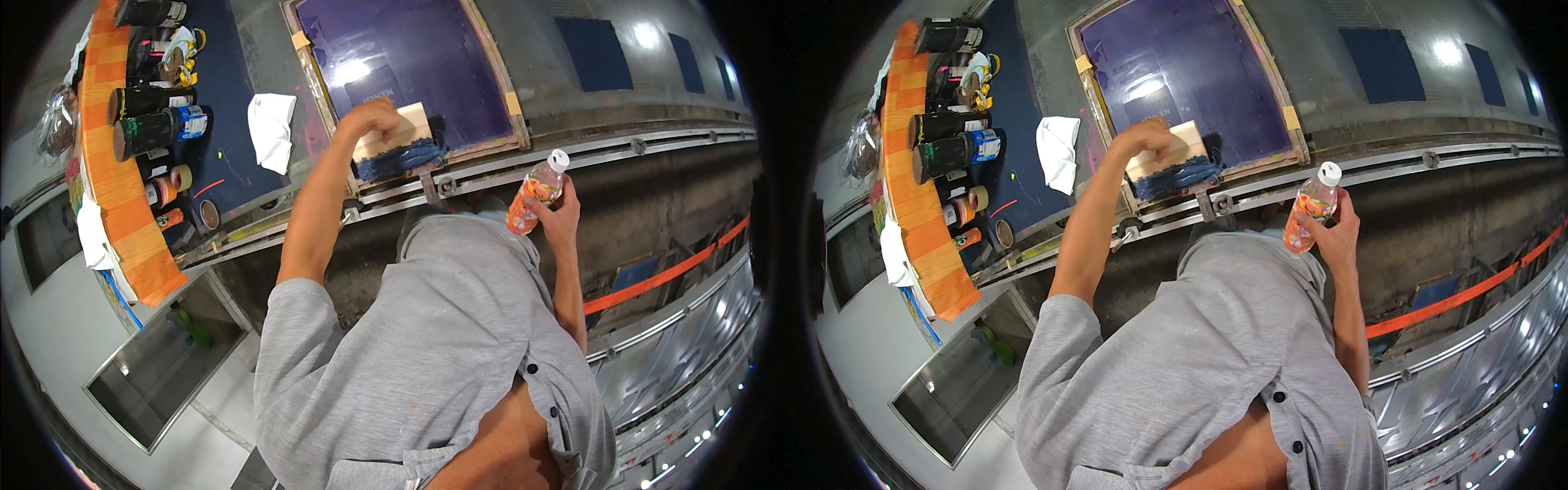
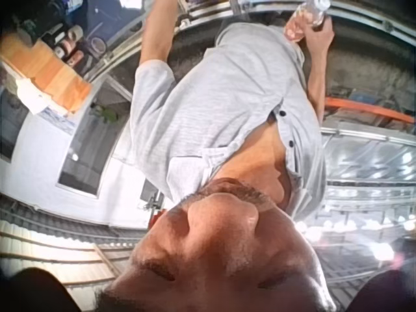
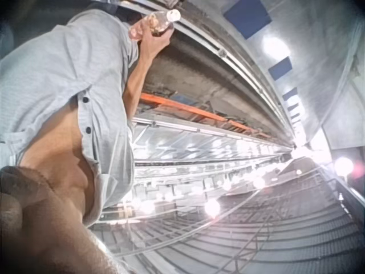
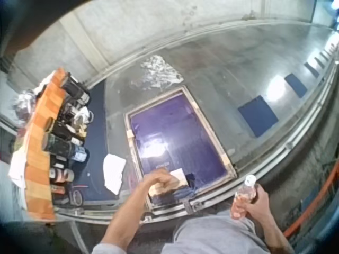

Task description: The person holds a purple screen frame, applies a liquid from a bottle, and uses a squeegee to spread the substance across the screen surface. The person then wipes the squeegee with a cloth and places the screen on a metal table.

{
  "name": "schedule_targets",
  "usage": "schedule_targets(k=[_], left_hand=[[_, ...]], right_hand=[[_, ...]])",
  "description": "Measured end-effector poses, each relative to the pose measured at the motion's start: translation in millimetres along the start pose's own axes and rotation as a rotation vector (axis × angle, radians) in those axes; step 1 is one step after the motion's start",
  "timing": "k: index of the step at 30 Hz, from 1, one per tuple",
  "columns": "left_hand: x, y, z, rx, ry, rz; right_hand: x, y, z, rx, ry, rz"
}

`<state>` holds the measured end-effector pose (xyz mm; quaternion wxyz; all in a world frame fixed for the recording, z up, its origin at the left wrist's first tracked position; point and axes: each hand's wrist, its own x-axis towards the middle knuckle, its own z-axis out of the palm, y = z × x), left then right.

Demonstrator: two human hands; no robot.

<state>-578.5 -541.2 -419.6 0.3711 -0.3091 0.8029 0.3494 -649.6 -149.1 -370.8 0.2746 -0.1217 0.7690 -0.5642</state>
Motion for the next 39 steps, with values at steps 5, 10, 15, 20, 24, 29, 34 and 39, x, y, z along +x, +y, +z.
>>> schedule_targets(k=[5, 10, 15, 20, 24, 29, 34, 39], left_hand=[[-62, 16, 11, 0.297, 0.388, 0.087], [-93, 7, 132, 0.194, 1.025, 0.560], [-122, 20, 86, 0.160, 0.742, 0.174], [-48, -1, 9, 0.122, 0.597, 0.078], [2, 26, 5, 0.110, 0.134, 0.131], [3, 38, 5, 0.178, 0.016, -0.040], [-57, 23, 53, 0.212, 0.671, 0.273], [-95, 16, 161, 0.133, 1.023, 0.527]], right_hand=[[12, -3, 1, -0.023, 0.007, -0.035], [24, -7, 3, -0.101, -0.004, -0.090], [23, -7, 3, -0.074, -0.021, -0.084], [18, -10, 0, -0.079, -0.024, -0.096], [8, -3, -6, -0.066, 0.003, -0.068], [0, 3, -15, -0.027, 0.013, -0.060], [7, 10, -23, 0.005, -0.002, -0.060], [20, 11, -22, -0.114, -0.063, -0.104]])
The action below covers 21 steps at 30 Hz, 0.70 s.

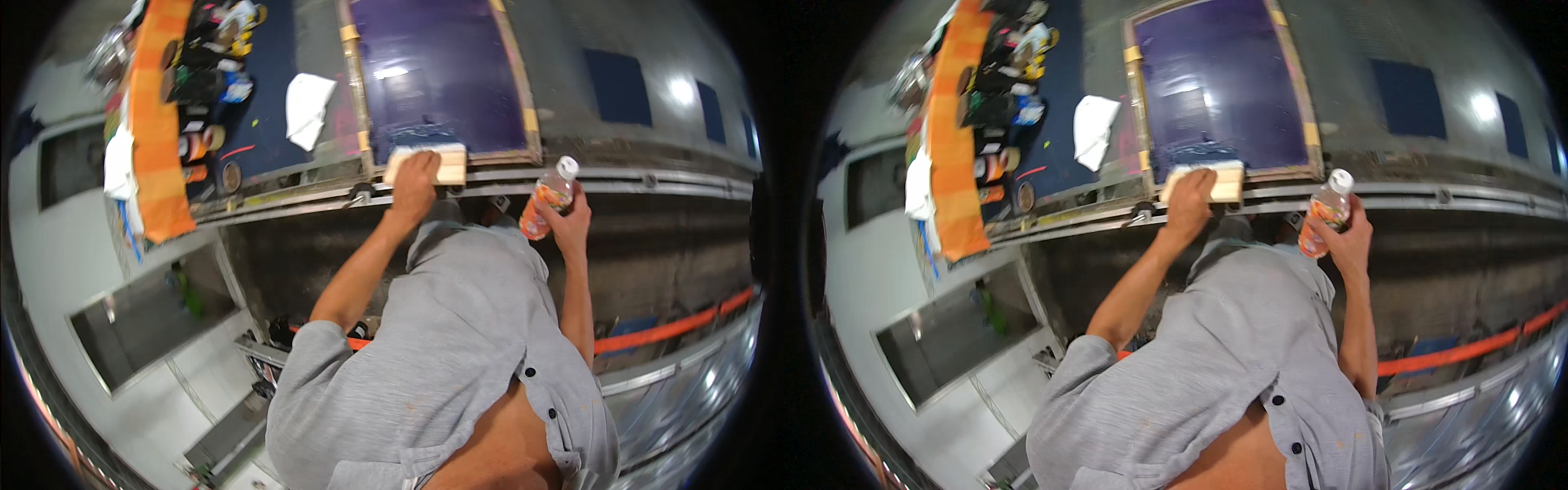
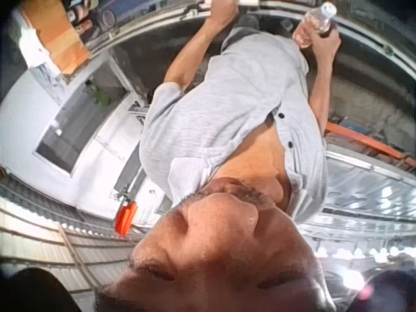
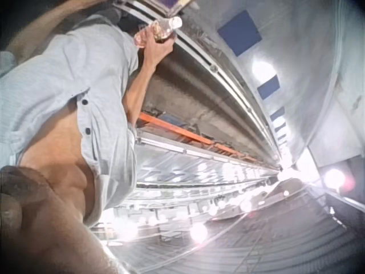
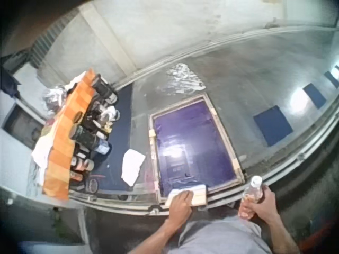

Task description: The person holds a purple screen frame, applies a liquid from a bottle, and uses a squeegee to spread the substance across the screen surface. The person then wipes the squeegee with a cloth and places the screen on a metal table.

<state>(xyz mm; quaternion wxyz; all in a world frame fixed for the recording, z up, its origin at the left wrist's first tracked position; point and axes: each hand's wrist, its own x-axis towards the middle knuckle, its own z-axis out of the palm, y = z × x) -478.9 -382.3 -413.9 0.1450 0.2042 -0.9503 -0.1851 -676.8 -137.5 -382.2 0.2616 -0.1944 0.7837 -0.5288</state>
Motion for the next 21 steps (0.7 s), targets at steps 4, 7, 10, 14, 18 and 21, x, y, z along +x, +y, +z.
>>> schedule_targets(k=[4, 7, 10, 14, 18, 21], left_hand=[[11, 20, -40, -0.049, -0.013, -0.236], [7, 7, -35, -0.485, 0.412, -0.433], [-15, -18, -23, -0.782, 0.544, -0.778], [-42, -20, -65, -1.274, 0.668, -0.971], [-90, -35, -100, -1.794, 0.806, -0.803], [-141, -52, -128, -2.064, 0.898, -0.656]], right_hand=[[8, 18, -3, 0.100, -0.062, 0.001], [12, 24, -1, 0.062, -0.086, -0.098], [11, 22, -2, 0.087, -0.105, -0.136], [12, 5, 4, 0.133, -0.127, -0.139], [16, -52, 37, 0.086, -0.288, -0.236], [31, -97, 98, 0.041, -0.347, -0.330]])
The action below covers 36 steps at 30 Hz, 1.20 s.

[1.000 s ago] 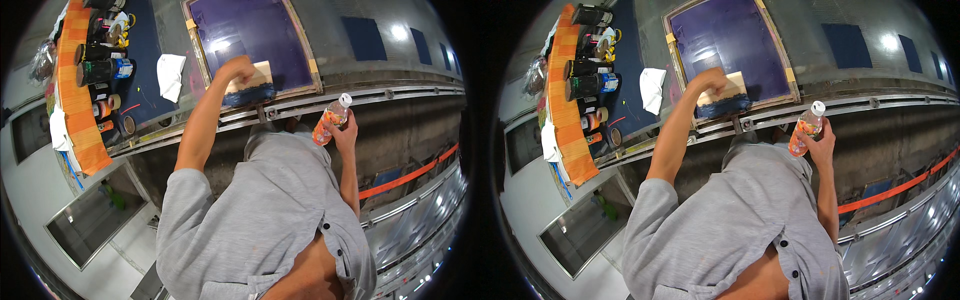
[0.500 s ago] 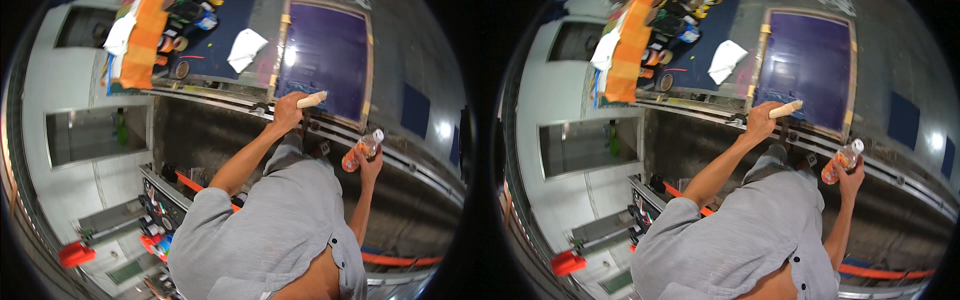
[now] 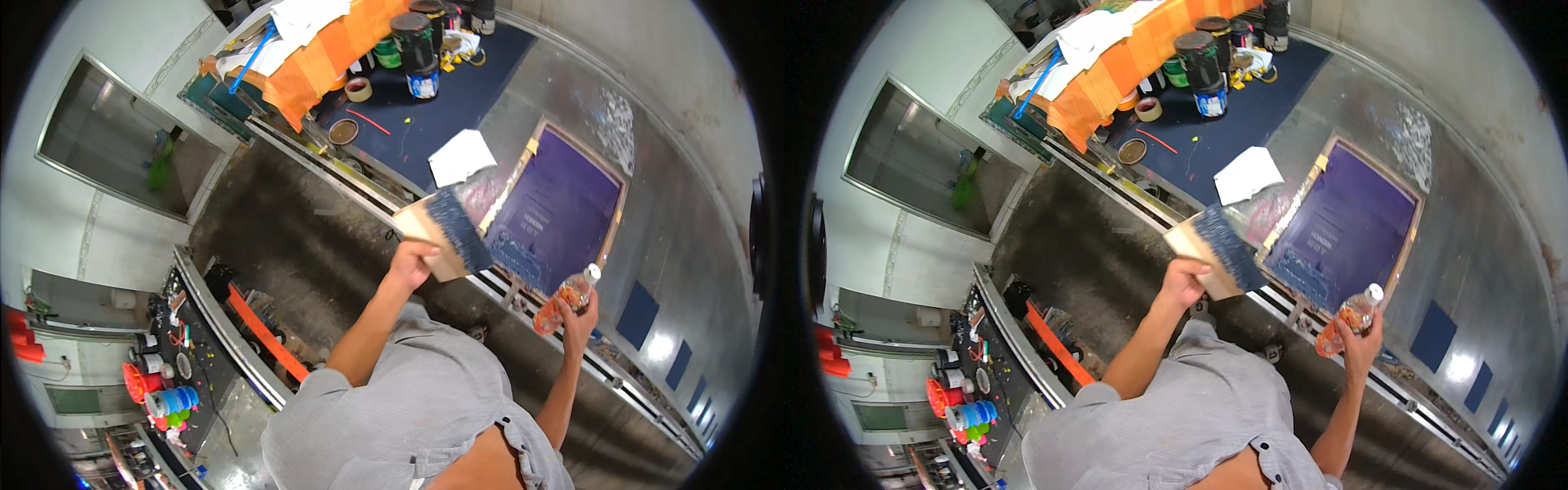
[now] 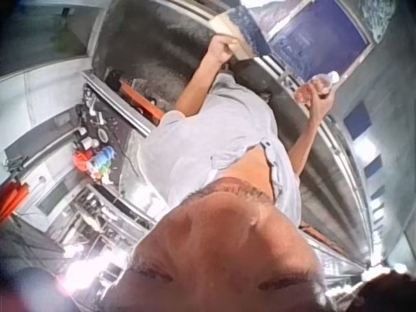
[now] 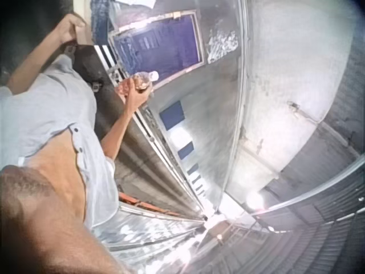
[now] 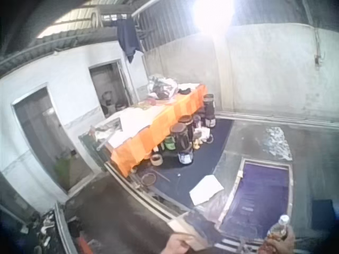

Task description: The person holds a purple screen frame, applies a liquid from a bottle, and uses a squeegee to spread the substance across the screen surface. The person then wipes the squeegee with a cloth and places the screen on a metal table.

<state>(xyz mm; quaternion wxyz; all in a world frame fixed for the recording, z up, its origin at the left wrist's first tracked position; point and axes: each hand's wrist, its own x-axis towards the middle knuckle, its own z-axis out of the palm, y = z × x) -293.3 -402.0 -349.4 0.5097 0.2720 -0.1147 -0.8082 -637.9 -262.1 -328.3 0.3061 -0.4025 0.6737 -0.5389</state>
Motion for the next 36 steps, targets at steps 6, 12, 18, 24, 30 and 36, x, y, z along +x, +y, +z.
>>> schedule_targets(k=[6, 12, 18, 24, 30, 36], left_hand=[[-43, 85, -85, -0.288, 0.134, 0.259], [-100, 145, -167, -0.389, 0.300, 0.427], [-158, 166, -216, -0.404, 0.587, 0.589], [-171, 168, -206, -0.341, 0.523, 0.604], [-123, 176, -209, -0.343, 0.464, 0.432], [-59, 193, -177, -0.271, 0.273, 0.341]], right_hand=[[98, -89, 185, 0.014, -0.185, -0.164], [214, -64, 419, -0.224, -0.364, -0.274], [261, -64, 583, -0.279, -0.241, -0.168], [258, -68, 610, -0.291, -0.147, -0.138], [252, -11, 523, -0.395, -0.331, -0.368], [209, 27, 393, -1.028, -0.221, -0.131]])
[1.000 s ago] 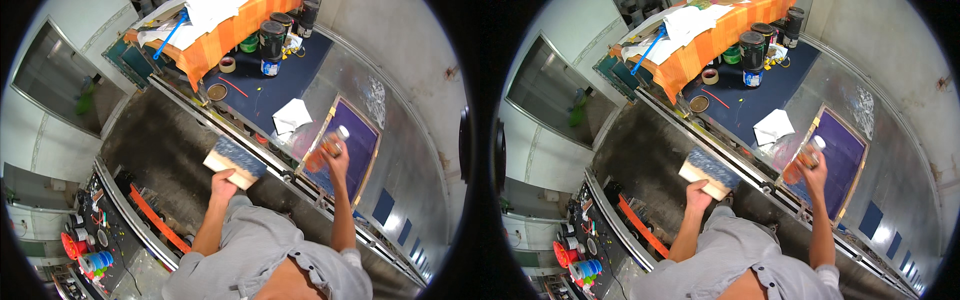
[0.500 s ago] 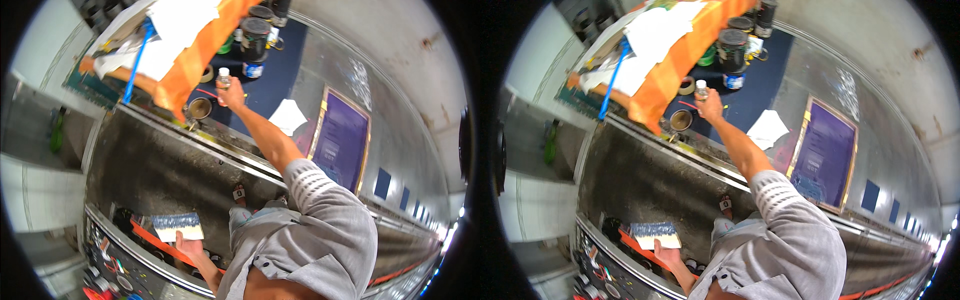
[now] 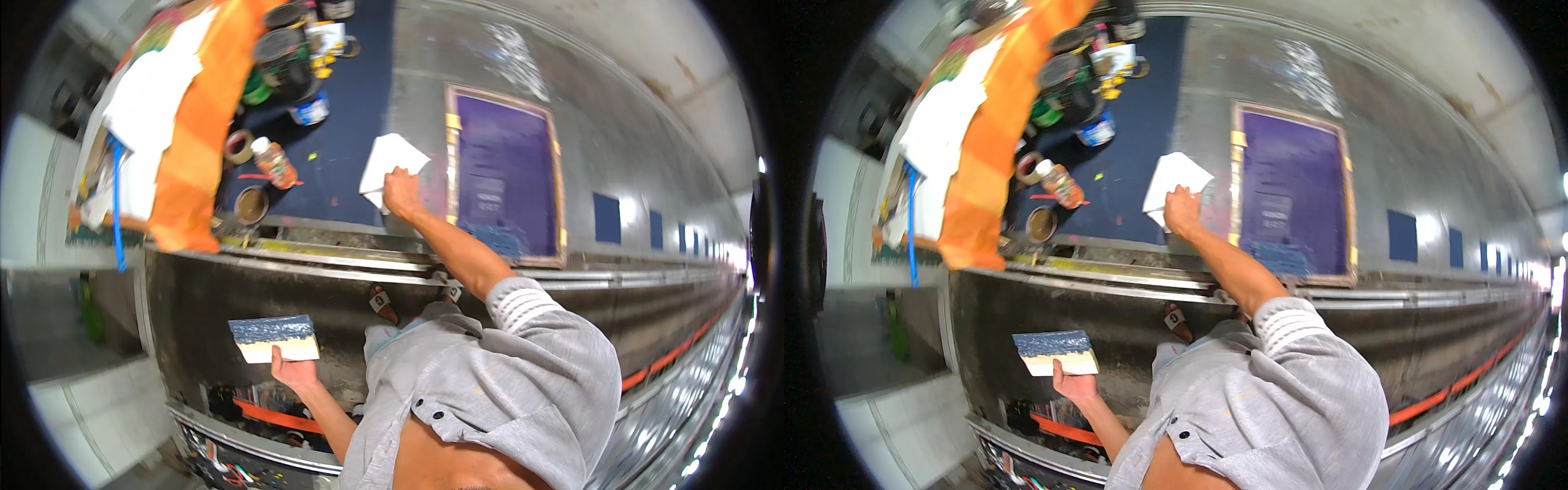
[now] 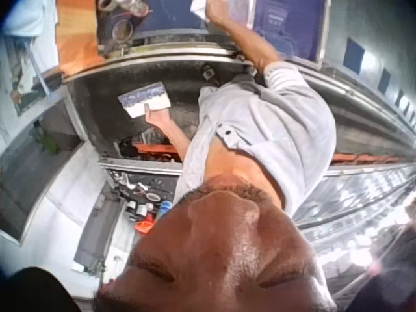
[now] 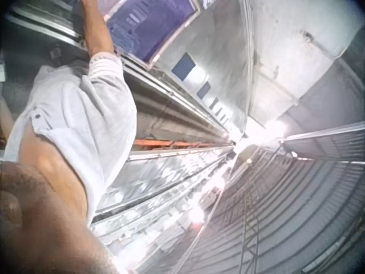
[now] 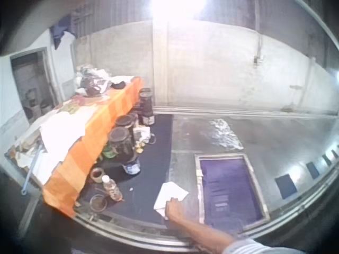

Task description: The person holds a purple screen frame, applies a liquid from a bottle, and uses a squeegee to spread the substance across the screen surface. The person then wipes the squeegee with a cloth and places the screen on a metal table.

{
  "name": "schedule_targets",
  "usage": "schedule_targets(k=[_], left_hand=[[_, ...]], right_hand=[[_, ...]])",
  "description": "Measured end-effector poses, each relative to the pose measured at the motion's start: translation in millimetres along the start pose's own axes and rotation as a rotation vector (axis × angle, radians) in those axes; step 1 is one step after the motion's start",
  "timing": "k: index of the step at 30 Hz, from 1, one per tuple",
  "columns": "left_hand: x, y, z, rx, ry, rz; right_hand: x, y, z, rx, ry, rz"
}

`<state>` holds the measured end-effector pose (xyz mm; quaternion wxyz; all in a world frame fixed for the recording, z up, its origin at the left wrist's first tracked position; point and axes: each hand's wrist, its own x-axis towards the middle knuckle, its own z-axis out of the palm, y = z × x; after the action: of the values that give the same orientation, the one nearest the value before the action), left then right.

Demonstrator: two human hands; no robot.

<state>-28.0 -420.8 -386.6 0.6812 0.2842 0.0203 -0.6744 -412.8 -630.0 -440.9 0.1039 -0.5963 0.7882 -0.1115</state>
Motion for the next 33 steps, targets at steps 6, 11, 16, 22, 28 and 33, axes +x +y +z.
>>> schedule_targets(k=[6, 11, 16, 22, 28, 33], left_hand=[[35, -70, 74, 0.079, -0.234, -0.088], [68, -117, 108, -0.108, -0.566, -0.436], [46, -176, 166, -0.187, -0.641, -0.351], [47, -279, 173, 0.256, -0.520, -0.334], [69, -319, 111, 0.606, -0.393, -0.396], [71, -342, 103, 0.443, -0.517, -0.794]], right_hand=[[-34, 41, -69, 0.871, 0.096, -0.222], [-159, 118, -189, 1.486, -0.102, 0.017], [-295, 244, -276, 1.823, 0.373, -0.127], [-391, 361, -315, 1.999, 0.751, 0.416], [-354, 410, -159, 1.246, 0.443, 0.696], [-293, 413, -97, 0.640, 0.022, 0.897]])
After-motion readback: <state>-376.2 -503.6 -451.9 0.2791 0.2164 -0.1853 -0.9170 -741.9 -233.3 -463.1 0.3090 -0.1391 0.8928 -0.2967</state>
